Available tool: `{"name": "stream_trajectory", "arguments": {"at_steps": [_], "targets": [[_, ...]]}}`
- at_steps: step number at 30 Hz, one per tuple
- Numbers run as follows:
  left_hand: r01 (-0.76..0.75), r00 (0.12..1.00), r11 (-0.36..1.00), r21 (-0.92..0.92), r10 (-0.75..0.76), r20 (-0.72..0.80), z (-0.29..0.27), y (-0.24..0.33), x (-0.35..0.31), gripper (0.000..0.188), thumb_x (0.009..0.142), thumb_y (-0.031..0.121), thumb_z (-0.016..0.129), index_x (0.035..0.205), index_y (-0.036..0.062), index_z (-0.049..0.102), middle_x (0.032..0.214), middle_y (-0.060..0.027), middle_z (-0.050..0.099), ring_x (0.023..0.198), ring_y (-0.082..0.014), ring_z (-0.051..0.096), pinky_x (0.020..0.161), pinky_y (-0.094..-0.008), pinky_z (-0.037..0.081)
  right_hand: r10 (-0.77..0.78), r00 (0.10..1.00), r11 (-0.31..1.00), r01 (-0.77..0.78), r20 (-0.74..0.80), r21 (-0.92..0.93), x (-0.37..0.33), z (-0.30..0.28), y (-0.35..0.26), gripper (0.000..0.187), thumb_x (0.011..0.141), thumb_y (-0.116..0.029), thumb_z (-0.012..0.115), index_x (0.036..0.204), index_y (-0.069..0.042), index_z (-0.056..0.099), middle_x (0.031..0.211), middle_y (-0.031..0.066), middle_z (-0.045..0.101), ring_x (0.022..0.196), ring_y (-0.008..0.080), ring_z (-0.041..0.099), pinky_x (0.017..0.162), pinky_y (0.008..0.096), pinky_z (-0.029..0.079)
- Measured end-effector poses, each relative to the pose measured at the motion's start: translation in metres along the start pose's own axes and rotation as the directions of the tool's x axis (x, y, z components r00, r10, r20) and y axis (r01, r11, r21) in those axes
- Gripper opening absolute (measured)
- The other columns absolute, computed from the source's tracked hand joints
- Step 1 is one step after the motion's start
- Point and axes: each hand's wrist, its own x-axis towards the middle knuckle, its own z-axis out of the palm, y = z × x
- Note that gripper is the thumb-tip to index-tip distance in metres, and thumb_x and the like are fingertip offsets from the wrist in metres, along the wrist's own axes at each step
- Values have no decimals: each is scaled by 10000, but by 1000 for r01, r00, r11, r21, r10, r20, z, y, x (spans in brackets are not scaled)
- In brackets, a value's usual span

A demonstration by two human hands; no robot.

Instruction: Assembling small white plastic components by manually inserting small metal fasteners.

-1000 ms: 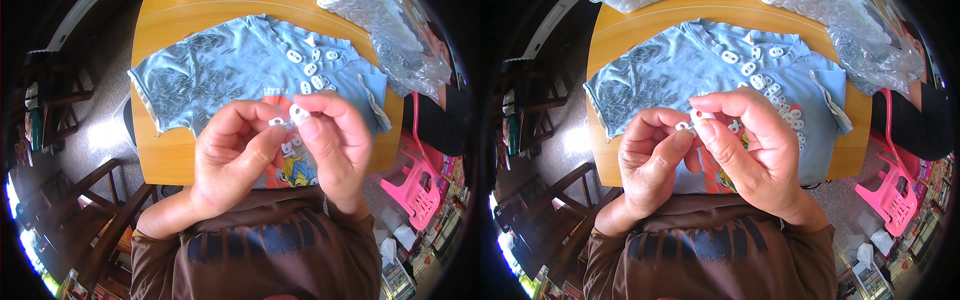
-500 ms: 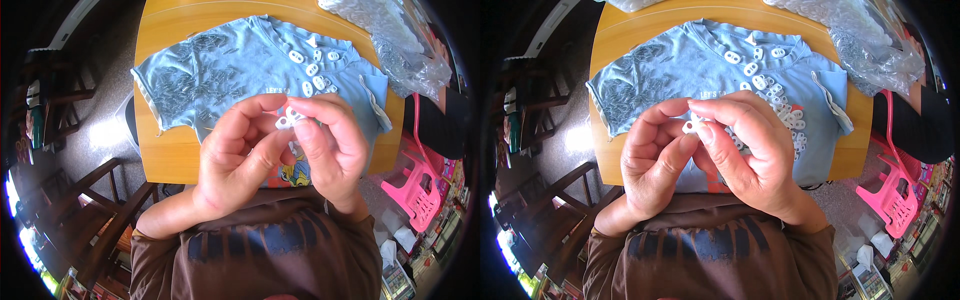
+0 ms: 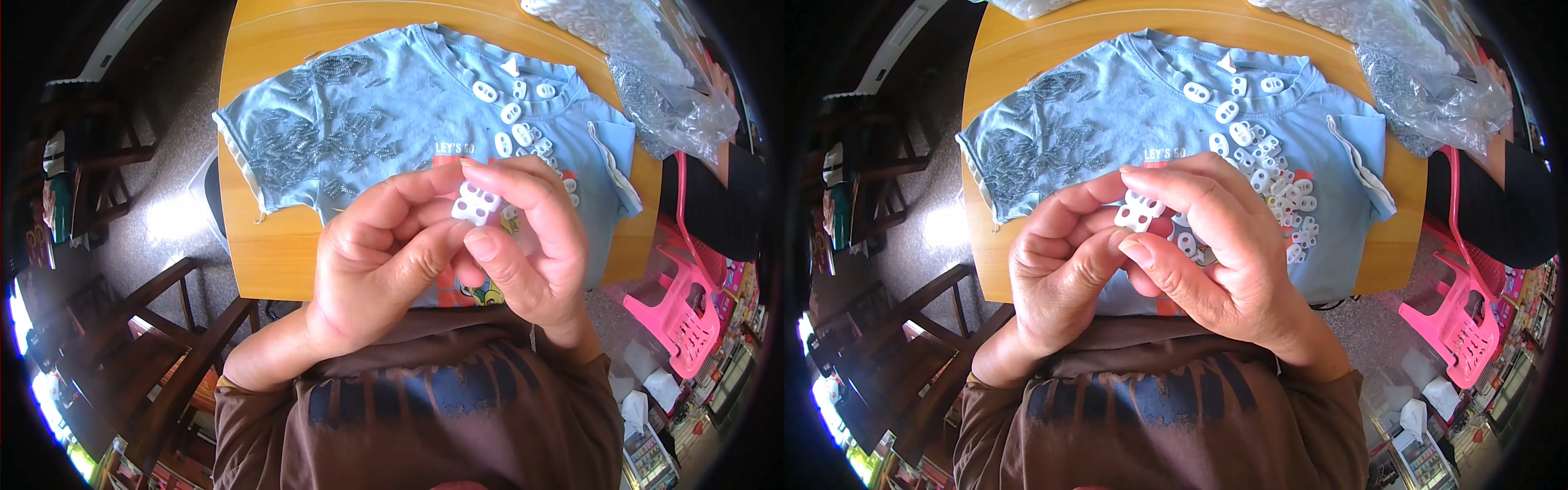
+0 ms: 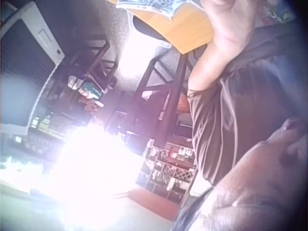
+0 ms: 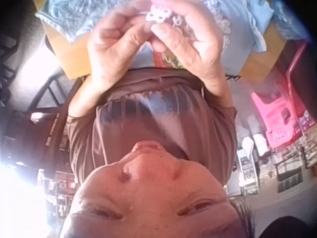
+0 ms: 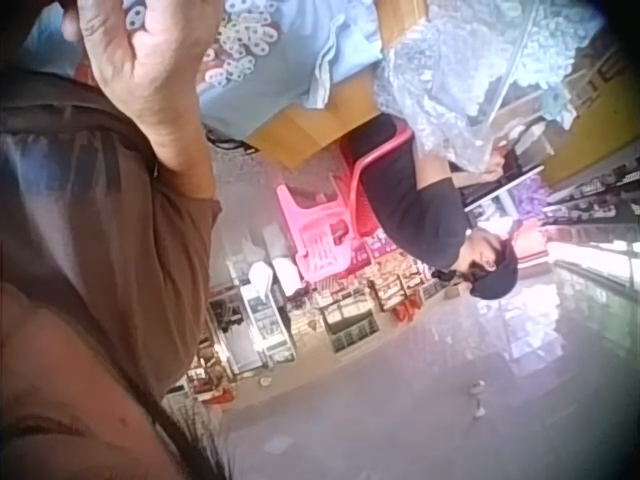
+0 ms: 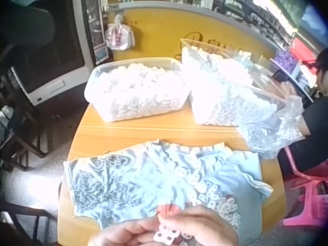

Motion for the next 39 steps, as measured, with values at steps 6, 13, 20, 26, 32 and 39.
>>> {"name": "stream_trajectory", "arguments": {"at_steps": [6,13,20,26,32,39], "targets": [[82,996,992,-95,-83,-15,-1,3,2,396,838,6,568,1204,-47,425,1032,-179,604,955,-195,593,836,-308,480,13,1000,999,-13,-11,33,-2,1,2,305,779,-76,628,1060,22,563,964,151,572,805,219,573,700,290,465],[92,995,996,-17,-91,51,-2,7,2,344,857,-32,523,1185,-16,424,1049,-110,584,846,-119,591,715,-230,517,38,999,990,-40,13,134,-3,-1,5,291,798,-70,599,1071,23,558,956,144,563,802,205,554,721,283,450],[85,992,996,-2,-84,91,-6,6,3,301,842,-27,552,1124,-7,449,1061,-98,562,887,-119,582,724,-232,518,-42,997,998,39,59,52,-1,-2,3,334,814,-88,596,1124,26,542,990,146,553,843,209,543,727,292,450],[28,992,995,91,-38,120,-6,8,3,317,826,-26,576,1118,-12,453,1008,-94,584,919,-128,576,746,-242,509,-25,993,997,16,111,79,-1,-5,2,352,840,-90,565,1169,27,521,1001,131,550,876,204,527,745,290,444],[-12,995,992,126,0,97,-5,9,3,311,811,-23,601,1094,-18,471,956,-88,600,899,-126,583,766,-242,493,-14,993,996,4,117,88,0,-5,-1,342,862,-100,532,1176,35,514,940,109,541,824,191,510,751,279,432],[14,993,991,129,-29,111,-8,8,2,276,811,-31,598,1061,-19,484,962,-77,585,877,-114,581,762,-240,491,-44,992,998,38,115,53,1,-4,-1,349,872,-115,521,1185,40,505,900,91,528,773,173,489,738,275,426]]}}
